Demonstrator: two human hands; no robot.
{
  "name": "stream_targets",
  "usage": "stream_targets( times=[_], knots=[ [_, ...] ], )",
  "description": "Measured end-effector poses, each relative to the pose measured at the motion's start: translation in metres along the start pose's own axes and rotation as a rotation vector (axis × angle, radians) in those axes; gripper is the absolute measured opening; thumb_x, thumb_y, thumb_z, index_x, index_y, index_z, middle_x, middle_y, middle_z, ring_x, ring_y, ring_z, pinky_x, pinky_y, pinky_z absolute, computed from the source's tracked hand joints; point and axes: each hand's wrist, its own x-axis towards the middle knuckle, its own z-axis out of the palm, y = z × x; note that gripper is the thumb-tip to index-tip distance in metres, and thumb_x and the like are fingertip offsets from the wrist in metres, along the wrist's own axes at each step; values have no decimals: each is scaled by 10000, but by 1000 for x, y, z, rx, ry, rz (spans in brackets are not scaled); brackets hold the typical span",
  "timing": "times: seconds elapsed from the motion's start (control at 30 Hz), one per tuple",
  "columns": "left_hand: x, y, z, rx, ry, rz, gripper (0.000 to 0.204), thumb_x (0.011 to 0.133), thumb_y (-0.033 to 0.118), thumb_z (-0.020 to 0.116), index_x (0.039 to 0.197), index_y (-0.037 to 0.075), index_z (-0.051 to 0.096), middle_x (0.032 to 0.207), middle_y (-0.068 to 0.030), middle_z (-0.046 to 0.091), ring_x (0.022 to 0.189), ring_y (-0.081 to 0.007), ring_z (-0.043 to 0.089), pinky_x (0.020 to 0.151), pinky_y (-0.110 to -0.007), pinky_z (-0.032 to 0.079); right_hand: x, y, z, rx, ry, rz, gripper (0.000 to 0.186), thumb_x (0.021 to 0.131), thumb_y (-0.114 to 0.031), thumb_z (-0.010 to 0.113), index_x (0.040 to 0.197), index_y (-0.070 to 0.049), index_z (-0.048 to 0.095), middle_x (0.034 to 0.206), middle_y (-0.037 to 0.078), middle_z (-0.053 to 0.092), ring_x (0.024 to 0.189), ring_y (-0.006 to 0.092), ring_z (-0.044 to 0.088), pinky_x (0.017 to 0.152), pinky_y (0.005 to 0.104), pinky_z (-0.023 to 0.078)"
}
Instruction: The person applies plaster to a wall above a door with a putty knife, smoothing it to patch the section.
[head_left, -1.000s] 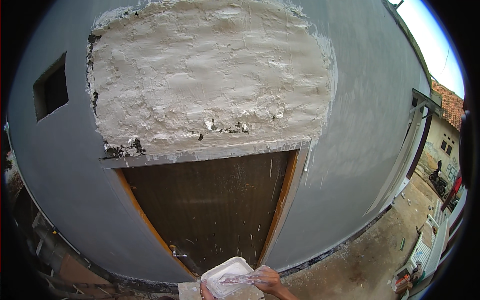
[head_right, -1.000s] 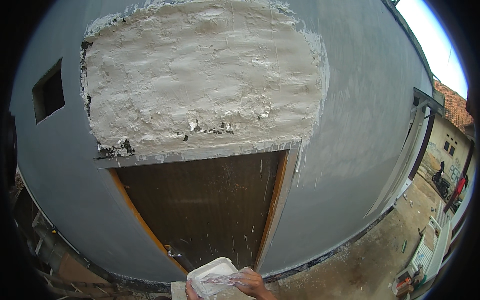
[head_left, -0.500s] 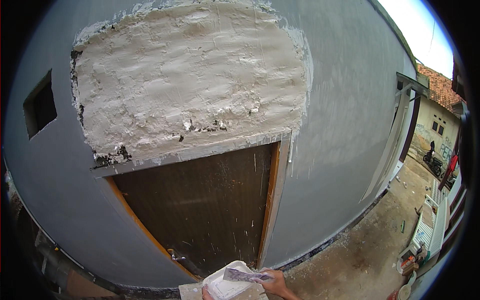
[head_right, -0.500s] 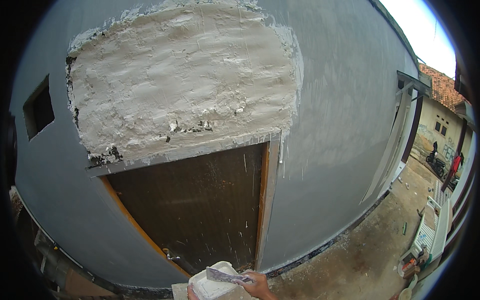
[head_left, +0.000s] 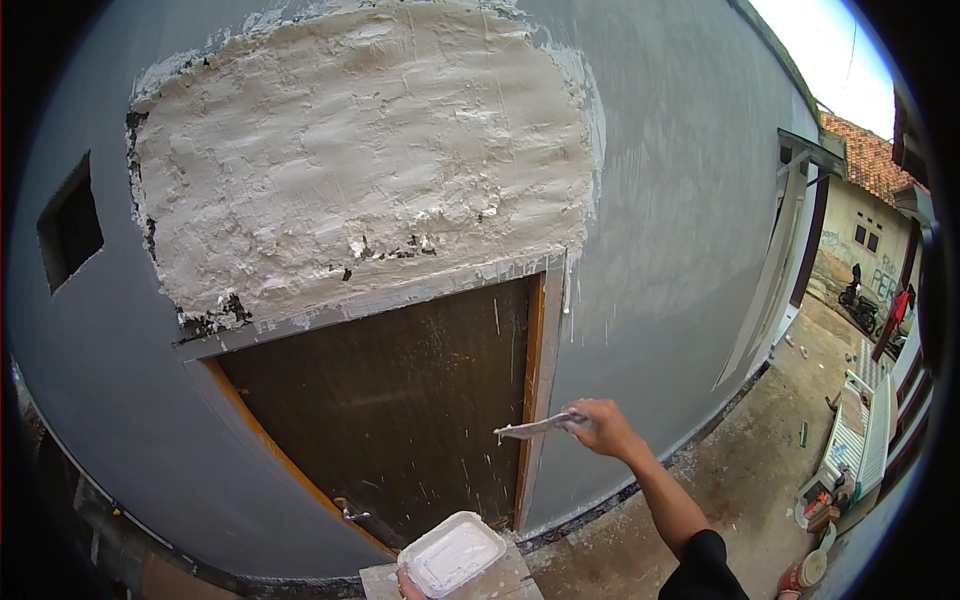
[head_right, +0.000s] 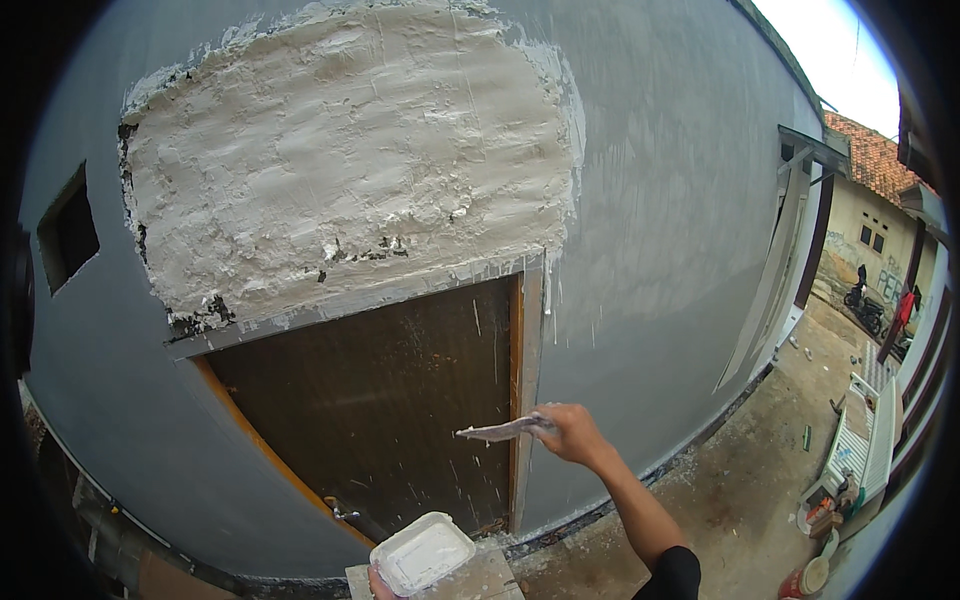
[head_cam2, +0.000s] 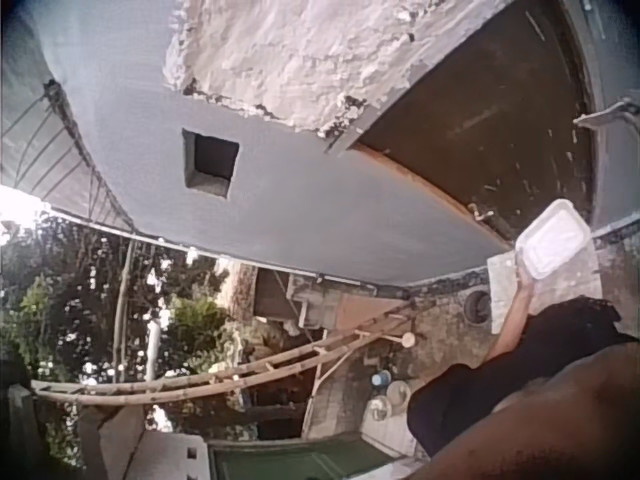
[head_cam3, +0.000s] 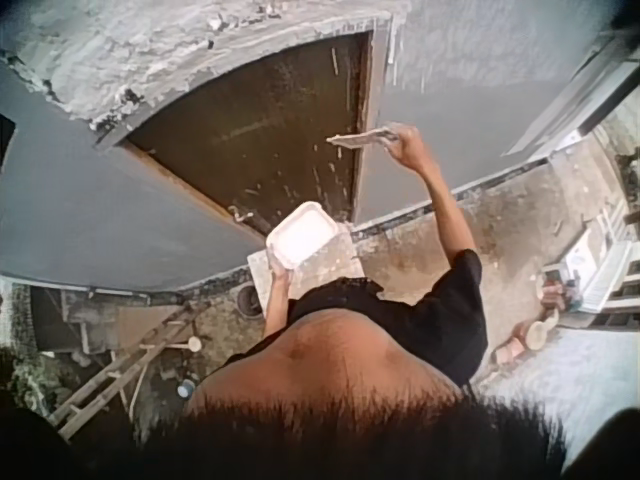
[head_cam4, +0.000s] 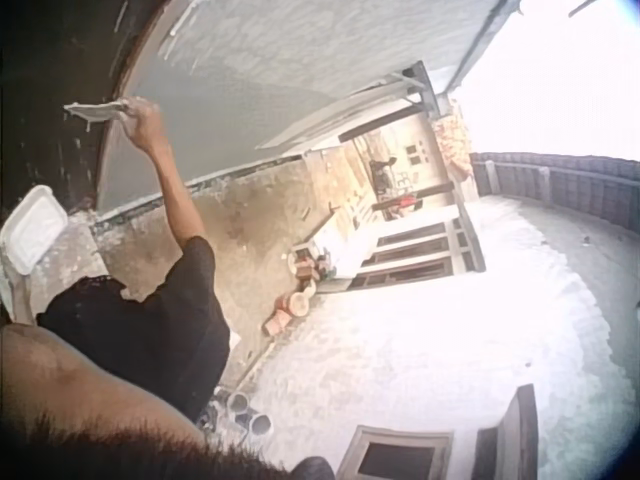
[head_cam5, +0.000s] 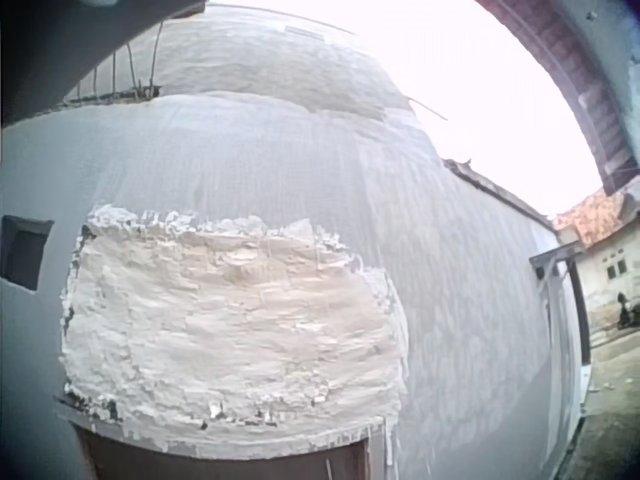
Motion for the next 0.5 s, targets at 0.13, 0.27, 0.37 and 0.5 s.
stream_targets(
  times=[0.13,0.27,0.37,0.5],
  knots=[
    [1,-2,4,-8,19,-46,665,959,506,298,1405,12,312,1406,-154,411,1285,-321,407,1074,-429,345,93,72,-74,-382,37,-95,217,756,-90,662,970,-72,630,824,132,656,763,347,615,657,425,486],
    [5,-1,3,-4,17,-55,662,959,502,301,1403,11,314,1404,-155,413,1283,-321,408,1073,-429,346,172,121,-128,-666,59,-106,118,796,-137,629,883,-58,614,803,150,648,766,357,610,652,445,473],
    [14,6,2,4,3,-41,655,957,494,302,1397,9,320,1396,-156,419,1277,-321,414,1070,-428,348,215,130,-148,-803,32,-82,120,812,-163,610,886,-69,600,780,156,641,769,359,610,660,460,468],
    [30,16,5,11,-18,-17,646,955,484,303,1389,7,328,1387,-157,427,1270,-322,422,1066,-428,352,256,133,-159,-959,20,-47,127,830,-187,591,898,-83,566,750,163,630,773,356,612,669,470,464]
  ],
)
